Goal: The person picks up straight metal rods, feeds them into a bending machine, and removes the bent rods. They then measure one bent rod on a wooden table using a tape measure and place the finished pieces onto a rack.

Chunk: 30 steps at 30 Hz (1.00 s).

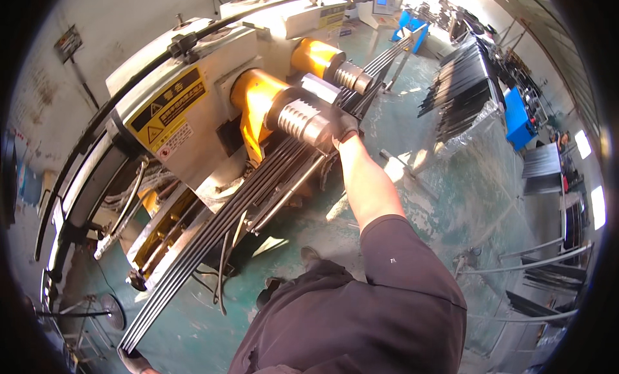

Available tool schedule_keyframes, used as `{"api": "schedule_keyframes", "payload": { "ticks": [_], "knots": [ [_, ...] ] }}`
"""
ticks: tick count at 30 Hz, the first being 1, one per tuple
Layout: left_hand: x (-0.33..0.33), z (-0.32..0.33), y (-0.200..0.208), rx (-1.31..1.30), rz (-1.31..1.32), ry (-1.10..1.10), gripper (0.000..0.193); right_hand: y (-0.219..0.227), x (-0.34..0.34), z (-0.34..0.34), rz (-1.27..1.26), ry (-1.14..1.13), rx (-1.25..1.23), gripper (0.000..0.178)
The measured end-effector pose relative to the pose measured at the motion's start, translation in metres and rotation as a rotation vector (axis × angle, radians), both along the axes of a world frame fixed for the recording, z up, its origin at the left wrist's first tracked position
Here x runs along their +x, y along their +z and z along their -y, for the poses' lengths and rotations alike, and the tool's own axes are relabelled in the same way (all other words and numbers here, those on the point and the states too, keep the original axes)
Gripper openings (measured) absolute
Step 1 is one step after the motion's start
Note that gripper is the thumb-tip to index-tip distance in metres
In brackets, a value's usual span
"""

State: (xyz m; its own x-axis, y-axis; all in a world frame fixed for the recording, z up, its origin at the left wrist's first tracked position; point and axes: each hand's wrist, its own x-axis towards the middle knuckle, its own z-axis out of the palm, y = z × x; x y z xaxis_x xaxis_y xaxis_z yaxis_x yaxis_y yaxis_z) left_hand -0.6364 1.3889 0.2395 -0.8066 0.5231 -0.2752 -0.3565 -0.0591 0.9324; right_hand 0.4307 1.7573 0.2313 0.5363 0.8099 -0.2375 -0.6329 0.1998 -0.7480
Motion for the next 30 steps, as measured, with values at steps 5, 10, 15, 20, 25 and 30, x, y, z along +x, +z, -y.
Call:
{"api": "schedule_keyframes", "payload": {
  "ticks": [5, 10, 15, 20, 25, 30],
  "knots": [
    [0.083, 0.021, 0.059, 0.002, -0.073, 0.085, 0.047, 0.064, -0.064, 0.027, 0.333, 0.066, -0.099, 0.029],
    [0.109, 0.020, 0.075, 0.096, 0.002, -0.137, 0.051, 0.045, -0.046, 0.026, 0.620, -0.150, -0.330, 0.037],
    [0.130, 0.020, 0.089, 0.135, 0.107, -0.093, 0.053, 0.007, -0.050, 0.058, 0.551, -0.461, -0.412, 0.046],
    [0.059, 0.035, 0.039, 0.134, 0.145, -0.059, 0.055, -0.047, -0.045, 0.111, 0.376, -0.401, -0.374, 0.045],
    [0.019, 0.066, 0.012, 0.220, 0.103, -0.234, 0.055, -0.109, -0.045, 0.138, 0.400, -0.310, -0.601, 0.039],
    [0.062, 0.029, 0.045, 0.230, 0.198, -0.068, 0.061, -0.167, -0.034, 0.195, 0.691, -0.162, -0.890, 0.031]
  ]
}}
